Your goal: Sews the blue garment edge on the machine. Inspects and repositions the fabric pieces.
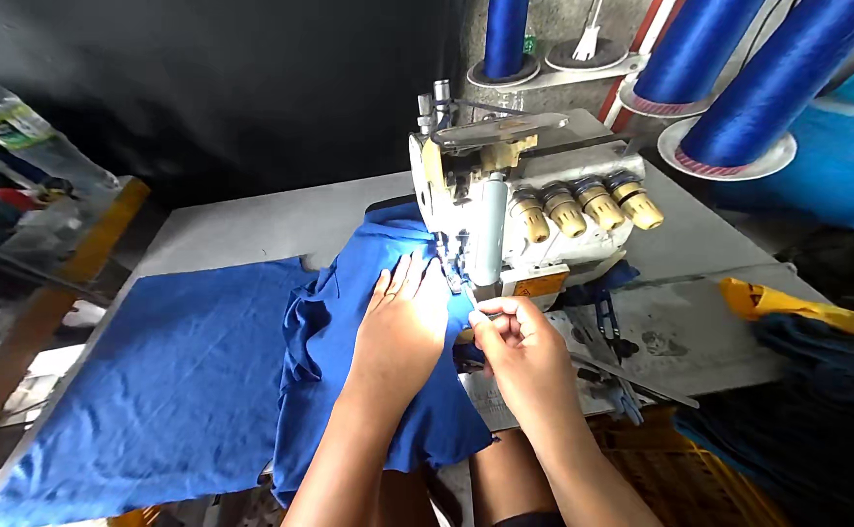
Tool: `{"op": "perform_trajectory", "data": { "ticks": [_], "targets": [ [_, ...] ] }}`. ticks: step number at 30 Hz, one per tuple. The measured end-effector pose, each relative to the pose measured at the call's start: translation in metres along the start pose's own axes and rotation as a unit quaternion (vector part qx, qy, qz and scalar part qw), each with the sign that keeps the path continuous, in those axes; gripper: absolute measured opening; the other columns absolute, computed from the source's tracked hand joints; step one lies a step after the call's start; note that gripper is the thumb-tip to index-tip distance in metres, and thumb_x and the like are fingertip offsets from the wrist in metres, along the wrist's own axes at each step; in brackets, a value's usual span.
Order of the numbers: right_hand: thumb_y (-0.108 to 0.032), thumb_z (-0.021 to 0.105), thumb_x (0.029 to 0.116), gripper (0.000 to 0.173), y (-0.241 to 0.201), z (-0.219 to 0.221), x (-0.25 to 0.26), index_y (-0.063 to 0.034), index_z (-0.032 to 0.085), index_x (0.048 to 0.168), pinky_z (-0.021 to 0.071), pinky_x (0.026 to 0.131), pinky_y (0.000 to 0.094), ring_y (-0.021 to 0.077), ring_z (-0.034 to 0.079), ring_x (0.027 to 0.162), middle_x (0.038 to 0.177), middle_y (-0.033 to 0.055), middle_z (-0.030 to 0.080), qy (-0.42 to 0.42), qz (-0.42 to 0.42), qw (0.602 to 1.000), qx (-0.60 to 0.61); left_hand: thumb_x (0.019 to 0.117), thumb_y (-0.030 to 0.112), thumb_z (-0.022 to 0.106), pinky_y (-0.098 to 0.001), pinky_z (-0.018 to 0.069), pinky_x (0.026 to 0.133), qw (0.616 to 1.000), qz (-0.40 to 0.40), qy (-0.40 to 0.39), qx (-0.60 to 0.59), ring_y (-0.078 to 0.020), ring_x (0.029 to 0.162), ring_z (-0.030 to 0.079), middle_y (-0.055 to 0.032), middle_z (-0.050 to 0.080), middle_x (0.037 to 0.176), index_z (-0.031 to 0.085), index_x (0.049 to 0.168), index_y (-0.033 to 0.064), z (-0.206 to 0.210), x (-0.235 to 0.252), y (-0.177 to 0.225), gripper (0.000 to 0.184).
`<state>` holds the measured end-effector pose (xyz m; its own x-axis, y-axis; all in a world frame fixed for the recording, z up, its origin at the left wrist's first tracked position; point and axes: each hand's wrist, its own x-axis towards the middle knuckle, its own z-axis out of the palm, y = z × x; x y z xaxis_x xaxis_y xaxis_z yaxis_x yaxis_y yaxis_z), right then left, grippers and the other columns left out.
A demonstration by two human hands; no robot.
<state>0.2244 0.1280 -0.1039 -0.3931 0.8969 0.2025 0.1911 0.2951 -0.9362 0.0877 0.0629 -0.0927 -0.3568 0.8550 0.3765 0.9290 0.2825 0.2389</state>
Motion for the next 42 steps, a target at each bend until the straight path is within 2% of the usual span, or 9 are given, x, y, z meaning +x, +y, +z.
{"op": "perform_trajectory", "data": {
  "ticks": [2, 4, 7, 9, 11, 15, 22, 31, 42],
  "targets": [
    [-0.021, 0.07, 0.097, 0.015, 0.002, 0.001, -0.005, -0.0116, 0.064, 0.106, 0.0489, 0.052, 0.0221, 0.0049, 0.057, 0.059, 0.075, -0.0024, 0.06, 0.018, 0.014, 1.0, 0.001, 0.1092, 0.025, 0.037, -0.0521, 0.0277, 0.123, 1.0, 0.002, 0.001, -0.007, -0.0286, 0.148, 0.04, -0.0127, 0.049, 0.155, 0.055, 0.147, 0.006, 0.0, 0.001, -0.001, 0.045],
    [-0.029, 0.067, 0.0975, 0.026, 0.012, 0.007, -0.017, -0.0076, 0.057, 0.108, 0.0521, 0.061, 0.0242, 0.0064, 0.059, 0.069, 0.084, 0.0005, 0.059, 0.017, 0.023, 0.999, 0.037, 0.1091, 0.025, 0.037, -0.0515, 0.0279, 0.123, 1.0, 0.007, 0.006, -0.006, -0.0275, 0.149, 0.04, -0.0132, 0.048, 0.156, 0.056, 0.145, 0.0061, -0.001, 0.001, -0.003, 0.045],
    [-0.035, 0.072, 0.0936, 0.047, 0.029, 0.018, -0.036, -0.0012, 0.055, 0.121, 0.0611, 0.075, 0.0278, 0.0101, 0.071, 0.087, 0.101, 0.0062, 0.068, -0.062, 0.046, 0.992, 0.103, 0.1093, 0.026, 0.037, -0.051, 0.027, 0.123, 1.0, 0.012, -0.001, -0.005, -0.0264, 0.149, 0.039, -0.013, 0.047, 0.157, 0.055, 0.146, 0.0059, -0.002, 0.002, -0.005, 0.046],
    [-0.031, 0.073, 0.0926, 0.047, 0.032, 0.019, -0.04, -0.0022, 0.056, 0.125, 0.0605, 0.079, 0.0263, 0.009, 0.071, 0.089, 0.101, 0.0042, 0.072, -0.119, 0.069, 0.984, 0.116, 0.1094, 0.025, 0.036, -0.0511, 0.0267, 0.123, 1.0, 0.018, -0.006, -0.013, -0.0267, 0.149, 0.039, -0.0129, 0.047, 0.157, 0.054, 0.147, 0.0056, -0.003, 0.002, -0.007, 0.046],
    [-0.025, 0.072, 0.0928, 0.035, 0.03, 0.014, -0.043, -0.0046, 0.064, 0.12, 0.0589, 0.076, 0.0237, 0.0064, 0.07, 0.083, 0.092, 0.0005, 0.072, -0.16, 0.086, 0.976, 0.121, 0.1099, 0.026, 0.035, -0.0515, 0.0258, 0.124, 1.0, 0.018, -0.011, -0.02, -0.0263, 0.15, 0.037, -0.0115, 0.046, 0.158, 0.054, 0.147, 0.0066, -0.004, 0.002, -0.007, 0.046],
    [-0.023, 0.07, 0.0951, 0.022, 0.026, 0.008, -0.055, -0.0054, 0.072, 0.109, 0.057, 0.073, 0.0178, 0.0019, 0.067, 0.08, 0.091, -0.0021, 0.072, -0.184, 0.07, 0.969, 0.147, 0.11, 0.026, 0.037, -0.051, 0.0263, 0.123, 1.0, 0.021, -0.011, -0.012, -0.026, 0.15, 0.038, -0.0115, 0.046, 0.158, 0.054, 0.147, 0.0066, -0.006, 0.002, -0.007, 0.045],
    [-0.026, 0.07, 0.095, 0.021, 0.022, 0.005, -0.053, -0.0084, 0.072, 0.106, 0.0535, 0.069, 0.0151, -0.0006, 0.063, 0.075, 0.087, -0.0048, 0.069, -0.182, 0.068, 0.971, 0.142, 0.1094, 0.025, 0.036, -0.0494, 0.0237, 0.124, 0.999, 0.028, -0.024, -0.01, -0.0259, 0.151, 0.035, -0.0113, 0.043, 0.16, 0.048, 0.151, 0.0054, -0.006, 0.006, -0.012, 0.048],
    [-0.027, 0.069, 0.0952, 0.022, 0.017, 0.004, -0.052, -0.0081, 0.072, 0.106, 0.0528, 0.069, 0.0139, -0.0021, 0.063, 0.075, 0.086, -0.005, 0.069, -0.183, 0.076, 0.971, 0.138, 0.109, 0.025, 0.037, -0.0497, 0.0235, 0.124, 0.999, 0.01, -0.045, -0.005, -0.0281, 0.151, 0.035, -0.0148, 0.044, 0.158, 0.049, 0.15, 0.0038, -0.006, 0.014, -0.016, 0.048],
    [-0.027, 0.068, 0.096, 0.021, 0.016, 0.002, -0.051, -0.0079, 0.071, 0.106, 0.0534, 0.069, 0.0139, -0.0024, 0.063, 0.075, 0.086, -0.0053, 0.069, -0.193, 0.077, 0.967, 0.146, 0.1091, 0.027, 0.037, -0.0491, 0.0242, 0.124, 0.999, 0.005, -0.035, -0.011, -0.0274, 0.151, 0.035, -0.0139, 0.044, 0.159, 0.049, 0.151, 0.0046, -0.006, 0.013, -0.015, 0.049]
  ]
}}
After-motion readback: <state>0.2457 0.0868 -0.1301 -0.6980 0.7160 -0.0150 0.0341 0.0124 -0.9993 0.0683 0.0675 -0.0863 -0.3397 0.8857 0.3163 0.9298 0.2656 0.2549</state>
